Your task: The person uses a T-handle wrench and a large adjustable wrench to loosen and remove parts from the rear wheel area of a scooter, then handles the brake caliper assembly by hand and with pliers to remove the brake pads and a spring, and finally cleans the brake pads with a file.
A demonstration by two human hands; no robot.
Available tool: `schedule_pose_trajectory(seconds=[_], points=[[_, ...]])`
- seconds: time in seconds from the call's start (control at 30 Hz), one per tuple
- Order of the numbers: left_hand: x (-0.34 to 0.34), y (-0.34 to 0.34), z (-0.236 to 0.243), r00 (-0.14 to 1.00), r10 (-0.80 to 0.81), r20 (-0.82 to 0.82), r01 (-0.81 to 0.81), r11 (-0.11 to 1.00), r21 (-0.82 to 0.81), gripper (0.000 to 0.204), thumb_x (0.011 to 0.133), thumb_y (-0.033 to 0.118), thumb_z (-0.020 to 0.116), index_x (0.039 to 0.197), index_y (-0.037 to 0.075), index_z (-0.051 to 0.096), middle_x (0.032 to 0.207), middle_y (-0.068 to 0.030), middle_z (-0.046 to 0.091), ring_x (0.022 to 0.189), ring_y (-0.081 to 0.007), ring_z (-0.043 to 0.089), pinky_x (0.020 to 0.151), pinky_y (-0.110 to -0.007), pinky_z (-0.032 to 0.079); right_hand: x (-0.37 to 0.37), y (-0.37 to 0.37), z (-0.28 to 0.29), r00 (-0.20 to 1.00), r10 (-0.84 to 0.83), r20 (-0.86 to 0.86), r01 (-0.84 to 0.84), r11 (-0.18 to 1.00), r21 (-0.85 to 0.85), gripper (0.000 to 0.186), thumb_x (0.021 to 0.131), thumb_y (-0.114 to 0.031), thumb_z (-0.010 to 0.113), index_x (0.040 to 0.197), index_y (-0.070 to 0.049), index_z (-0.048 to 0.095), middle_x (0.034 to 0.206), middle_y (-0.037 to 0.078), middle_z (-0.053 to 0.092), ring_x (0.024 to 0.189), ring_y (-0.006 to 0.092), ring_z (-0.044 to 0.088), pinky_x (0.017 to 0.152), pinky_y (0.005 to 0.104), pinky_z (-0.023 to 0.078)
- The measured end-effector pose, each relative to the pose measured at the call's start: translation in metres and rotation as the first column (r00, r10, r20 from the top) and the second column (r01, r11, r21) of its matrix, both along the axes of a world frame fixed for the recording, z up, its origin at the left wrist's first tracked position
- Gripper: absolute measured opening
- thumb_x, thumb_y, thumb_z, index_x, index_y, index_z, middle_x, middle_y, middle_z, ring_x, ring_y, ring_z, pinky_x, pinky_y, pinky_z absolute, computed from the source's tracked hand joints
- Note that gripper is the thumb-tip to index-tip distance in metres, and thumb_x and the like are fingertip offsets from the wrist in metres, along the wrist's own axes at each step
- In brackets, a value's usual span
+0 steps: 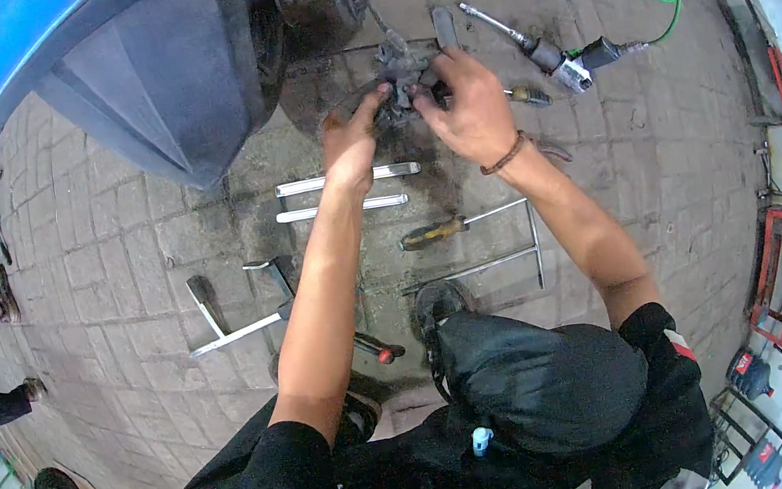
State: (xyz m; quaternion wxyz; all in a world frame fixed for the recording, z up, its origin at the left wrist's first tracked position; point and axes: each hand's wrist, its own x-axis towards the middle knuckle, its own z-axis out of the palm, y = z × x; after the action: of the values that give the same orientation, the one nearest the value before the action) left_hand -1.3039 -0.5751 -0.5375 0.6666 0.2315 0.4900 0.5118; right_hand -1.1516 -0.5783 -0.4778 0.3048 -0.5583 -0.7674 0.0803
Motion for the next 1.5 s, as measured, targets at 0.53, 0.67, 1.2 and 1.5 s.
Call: schedule_pose_trajectory(seconds=[0.53, 0.67, 1.2, 1.5], points=[[0.031, 0.0, -0.015, 0.965, 0.209, 0.16, -0.214, 0.977, 0.016, 0.023, 0.089, 0.015, 0.055, 0.104, -0.003, 0.055, 0.099, -0.0102, 0.06, 0.091, -0.0187, 0.056, 0.08, -0.032, 0.045, -0.011, 0.002, -0.024, 0.978, -0.204, -0.054, 0.203, 0.979, -0.02, 0.031, 0.067, -0.024, 0.07, 0.08, 0.001, 0.056, 0.082, 0.021, 0.058, 0.08, 0.0389, 0.058, 0.068, 0.046, 0.047], [0.037, -0.005, -0.014, 0.939, 0.297, 0.173, -0.288, 0.955, -0.073, 0.027, 0.089, 0.012, 0.056, 0.11, -0.004, 0.051, 0.101, -0.0104, 0.06, 0.091, -0.0205, 0.057, 0.08, -0.033, 0.046, -0.014, 0.001, -0.033, 0.95, -0.296, -0.094, 0.286, 0.952, -0.11, 0.03, 0.068, -0.023, 0.071, 0.079, 0.001, 0.057, 0.078, 0.021, 0.058, 0.075, 0.0395, 0.058, 0.065, 0.0459, 0.046], [0.025, -0.013, -0.018, 0.868, 0.313, 0.385, -0.212, 0.936, -0.282, 0.028, 0.097, 0.023, 0.045, 0.113, 0.003, 0.054, 0.103, -0.0096, 0.063, 0.093, -0.0241, 0.06, 0.084, -0.04, 0.049, -0.018, -0.002, -0.033, 0.858, -0.274, -0.435, 0.153, 0.944, -0.292, 0.024, 0.072, -0.019, 0.068, 0.074, 0.003, 0.057, 0.062, 0.019, 0.057, 0.056, 0.0314, 0.057, 0.053, 0.0395, 0.043], [0.019, -0.018, -0.004, 0.759, 0.325, 0.564, -0.278, 0.945, -0.17, 0.035, 0.092, 0.026, 0.05, 0.119, 0.005, 0.051, 0.11, -0.0084, 0.059, 0.089, -0.0216, 0.059, 0.076, -0.033, 0.05, -0.016, -0.001, -0.021, 0.914, -0.232, -0.332, 0.141, 0.951, -0.275, 0.027, 0.074, -0.021, 0.069, 0.079, 0.003, 0.059, 0.073, 0.023, 0.061, 0.069, 0.039, 0.061, 0.061, 0.0424, 0.047]])
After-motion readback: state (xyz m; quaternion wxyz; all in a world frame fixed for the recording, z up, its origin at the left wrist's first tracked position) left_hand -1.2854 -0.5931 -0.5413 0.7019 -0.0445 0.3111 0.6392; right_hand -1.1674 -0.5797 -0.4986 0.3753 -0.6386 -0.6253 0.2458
